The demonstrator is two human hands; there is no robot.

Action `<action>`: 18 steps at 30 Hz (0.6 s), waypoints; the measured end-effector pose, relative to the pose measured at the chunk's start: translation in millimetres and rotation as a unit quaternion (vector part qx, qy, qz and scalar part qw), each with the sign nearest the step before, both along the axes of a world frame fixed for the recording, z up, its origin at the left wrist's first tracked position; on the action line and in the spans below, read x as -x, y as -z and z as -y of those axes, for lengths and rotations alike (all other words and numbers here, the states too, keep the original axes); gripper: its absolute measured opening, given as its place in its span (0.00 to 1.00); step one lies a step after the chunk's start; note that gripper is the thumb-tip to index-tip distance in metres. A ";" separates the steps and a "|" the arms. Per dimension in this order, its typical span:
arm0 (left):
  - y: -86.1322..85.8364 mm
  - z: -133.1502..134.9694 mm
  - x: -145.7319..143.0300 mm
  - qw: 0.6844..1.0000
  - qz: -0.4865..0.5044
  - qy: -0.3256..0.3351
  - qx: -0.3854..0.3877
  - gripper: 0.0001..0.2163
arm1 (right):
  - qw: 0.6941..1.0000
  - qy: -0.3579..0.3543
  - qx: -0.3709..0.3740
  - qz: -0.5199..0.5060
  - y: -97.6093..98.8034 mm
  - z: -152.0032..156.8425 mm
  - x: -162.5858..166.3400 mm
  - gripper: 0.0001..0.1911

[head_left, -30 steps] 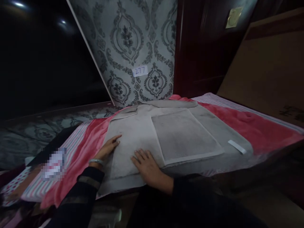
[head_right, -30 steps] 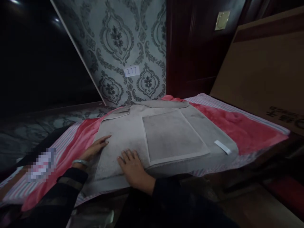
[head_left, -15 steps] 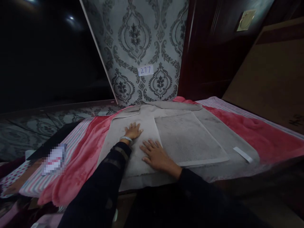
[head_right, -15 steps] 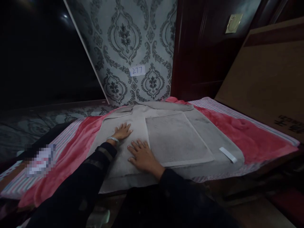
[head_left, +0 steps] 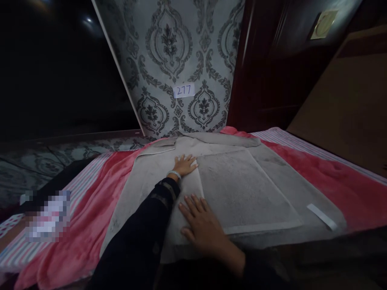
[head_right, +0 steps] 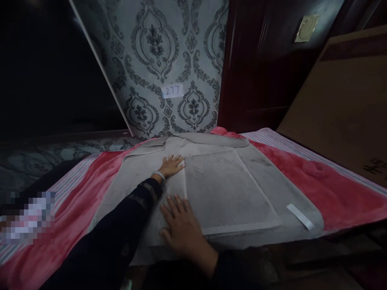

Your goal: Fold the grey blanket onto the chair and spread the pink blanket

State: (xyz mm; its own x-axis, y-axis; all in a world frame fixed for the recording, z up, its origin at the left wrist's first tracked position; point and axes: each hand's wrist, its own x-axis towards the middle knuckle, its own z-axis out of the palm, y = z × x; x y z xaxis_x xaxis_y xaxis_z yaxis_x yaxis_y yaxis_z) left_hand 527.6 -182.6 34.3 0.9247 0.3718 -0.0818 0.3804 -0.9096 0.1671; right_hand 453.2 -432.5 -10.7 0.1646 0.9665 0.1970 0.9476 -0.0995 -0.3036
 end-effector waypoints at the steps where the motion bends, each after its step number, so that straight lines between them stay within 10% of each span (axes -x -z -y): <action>1: 0.6 0.3 -4.7 1.000 0.004 -0.005 0.004 0.30 | 1.000 0.000 0.001 0.000 1.7 2.7 0.9 0.37; 12: -1.7 14.8 -16.0 0.999 0.027 -0.022 -0.041 0.33 | 0.999 0.017 -0.005 0.048 18.2 17.4 4.5 0.35; 18: -22.9 21.4 22.8 0.999 0.019 -0.027 -0.016 0.33 | 0.995 0.028 -0.001 0.091 12.5 16.5 6.4 0.34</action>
